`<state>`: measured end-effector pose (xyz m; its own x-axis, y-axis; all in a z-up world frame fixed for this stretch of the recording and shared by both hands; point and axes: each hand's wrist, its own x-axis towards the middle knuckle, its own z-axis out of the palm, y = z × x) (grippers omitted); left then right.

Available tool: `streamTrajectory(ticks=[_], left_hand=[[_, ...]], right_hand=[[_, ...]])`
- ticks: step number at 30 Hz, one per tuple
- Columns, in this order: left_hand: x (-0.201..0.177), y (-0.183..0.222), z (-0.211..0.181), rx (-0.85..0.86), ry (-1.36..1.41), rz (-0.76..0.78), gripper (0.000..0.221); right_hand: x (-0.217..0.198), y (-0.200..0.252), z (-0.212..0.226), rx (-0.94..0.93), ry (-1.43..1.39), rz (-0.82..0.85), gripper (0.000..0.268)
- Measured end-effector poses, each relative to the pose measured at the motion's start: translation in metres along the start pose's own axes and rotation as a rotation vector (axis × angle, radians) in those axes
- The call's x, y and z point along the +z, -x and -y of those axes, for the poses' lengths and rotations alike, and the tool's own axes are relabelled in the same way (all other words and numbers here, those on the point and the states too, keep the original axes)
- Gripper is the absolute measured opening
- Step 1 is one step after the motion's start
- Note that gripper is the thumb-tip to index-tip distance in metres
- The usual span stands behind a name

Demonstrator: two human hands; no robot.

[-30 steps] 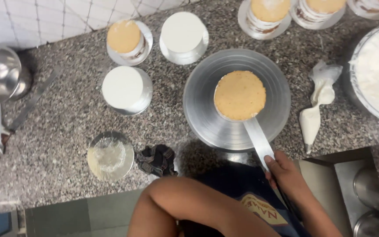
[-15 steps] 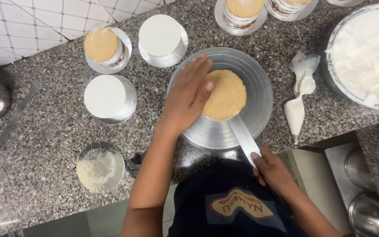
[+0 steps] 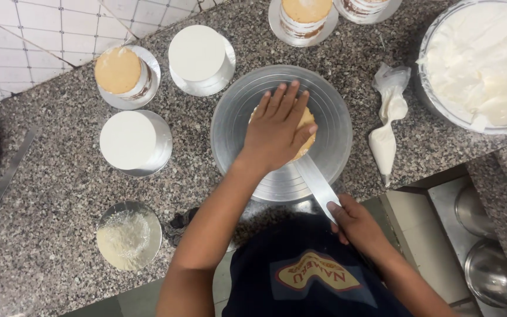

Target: Apply frosting to the top and sides of a cake layer on a turntable.

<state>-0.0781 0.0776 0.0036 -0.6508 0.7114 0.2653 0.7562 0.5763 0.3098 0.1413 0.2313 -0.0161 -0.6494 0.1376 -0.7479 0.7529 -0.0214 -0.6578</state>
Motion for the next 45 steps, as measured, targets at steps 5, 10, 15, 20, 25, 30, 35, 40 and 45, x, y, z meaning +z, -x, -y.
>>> streamTrajectory(ticks=[5,10,15,20,25,30,35,40,45], left_hand=[[0.005,0.000,-0.004,0.006,-0.038,-0.055,0.063],[0.007,-0.001,-0.005,0.002,-0.047,-0.038,0.063],[0.009,-0.001,-0.006,-0.003,-0.051,-0.036,0.063],[0.010,-0.001,-0.003,0.015,-0.067,-0.035,0.063],[0.008,-0.002,0.000,0.022,-0.055,-0.060,0.061],[-0.001,-0.002,-0.002,-0.008,-0.014,0.001,0.071],[-0.037,0.013,-0.022,-0.132,1.047,0.107,0.090],[-0.061,0.036,-0.043,-0.221,2.341,0.321,0.107],[-0.072,0.047,-0.050,-0.357,2.532,0.147,0.111]], right_hand=[[0.000,-0.008,-0.013,-0.028,-0.005,0.003,0.030],[0.003,-0.004,-0.007,-0.020,-0.008,0.000,0.029],[0.003,-0.004,-0.007,-0.011,-0.005,0.001,0.030],[0.000,0.003,-0.003,-0.005,-0.015,0.008,0.032],[-0.023,0.031,-0.020,0.100,-0.012,-0.010,0.039],[-0.087,0.050,-0.122,0.087,-0.040,0.058,0.039],[-0.065,0.076,-0.042,-0.276,-0.132,-0.114,0.035],[-0.045,0.052,0.006,-0.669,0.193,-0.540,0.025],[-0.039,0.016,0.005,-1.205,0.832,-0.753,0.032]])
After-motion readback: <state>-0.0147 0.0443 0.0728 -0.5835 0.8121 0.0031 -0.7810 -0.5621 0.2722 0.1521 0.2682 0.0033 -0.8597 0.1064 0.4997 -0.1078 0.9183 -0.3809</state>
